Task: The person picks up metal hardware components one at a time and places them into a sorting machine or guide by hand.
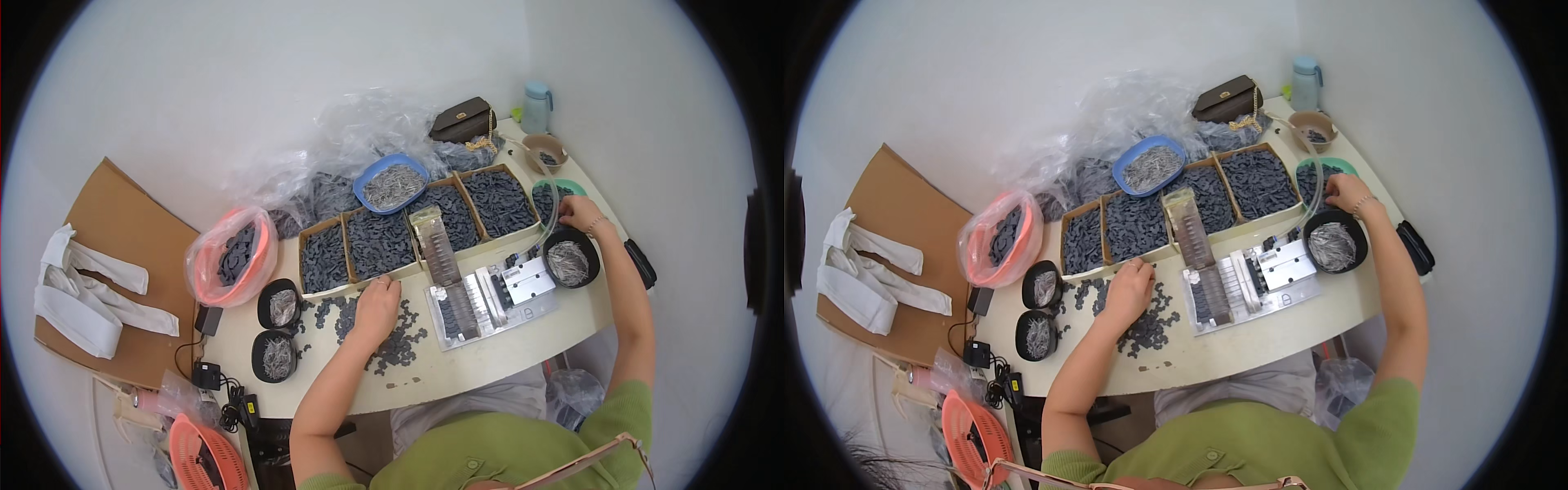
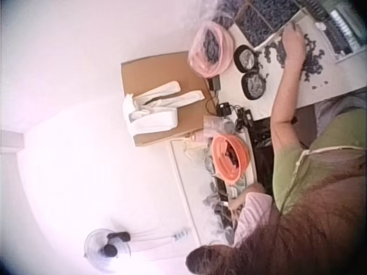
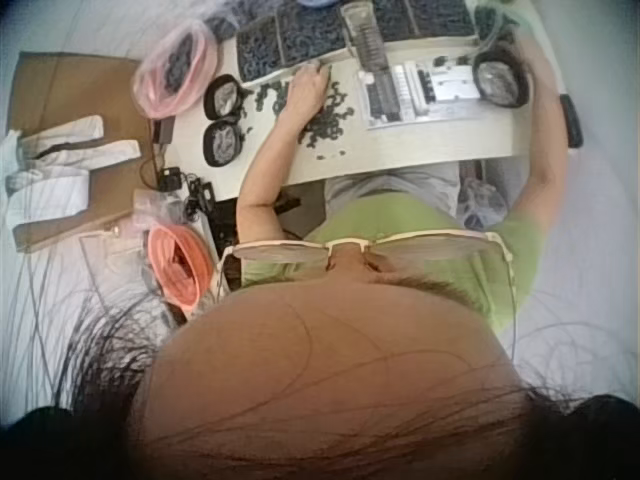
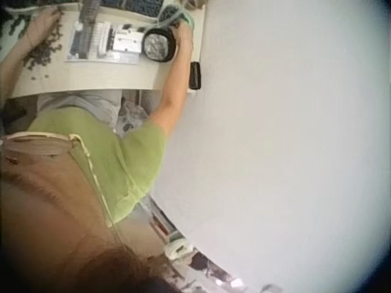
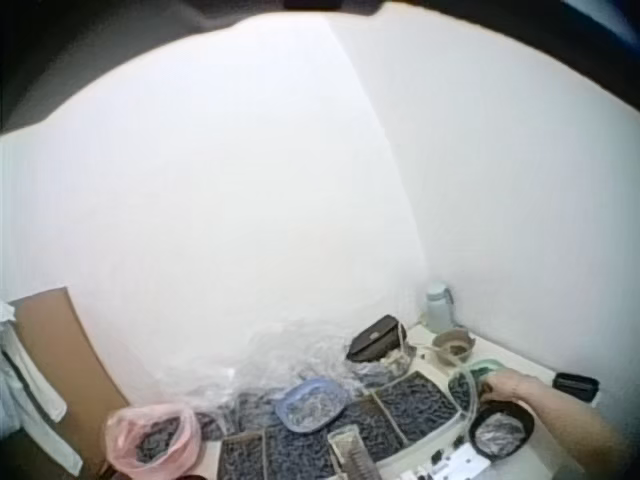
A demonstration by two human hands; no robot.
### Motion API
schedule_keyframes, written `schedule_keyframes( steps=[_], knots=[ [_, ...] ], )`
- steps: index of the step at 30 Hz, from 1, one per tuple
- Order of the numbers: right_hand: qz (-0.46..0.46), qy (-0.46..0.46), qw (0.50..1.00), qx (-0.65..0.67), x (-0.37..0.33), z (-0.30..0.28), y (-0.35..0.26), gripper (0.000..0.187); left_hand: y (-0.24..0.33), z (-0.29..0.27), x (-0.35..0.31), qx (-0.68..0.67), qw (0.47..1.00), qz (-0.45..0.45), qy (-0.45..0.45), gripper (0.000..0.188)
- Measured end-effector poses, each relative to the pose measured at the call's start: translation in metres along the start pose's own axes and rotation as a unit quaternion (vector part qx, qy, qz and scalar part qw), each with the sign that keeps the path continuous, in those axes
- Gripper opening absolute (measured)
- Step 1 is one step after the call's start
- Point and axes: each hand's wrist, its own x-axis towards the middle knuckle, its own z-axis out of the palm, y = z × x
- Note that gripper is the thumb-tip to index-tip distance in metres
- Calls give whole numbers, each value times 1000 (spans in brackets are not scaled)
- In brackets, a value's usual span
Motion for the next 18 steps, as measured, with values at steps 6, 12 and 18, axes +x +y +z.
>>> schedule_keyframes(
  steps=[6,12,18],
  knots=[
    [-1,104,994,-31,2,6,4,14,30,1,11,-359,929,-86,-7,8],
    [10,178,984,-5,-6,-8,-17,18,50,13,18,-271,960,-63,-2,9],
    [103,96,974,175,-3,-11,0,25,50,22,12,-134,983,91,92,12]
  ],
)
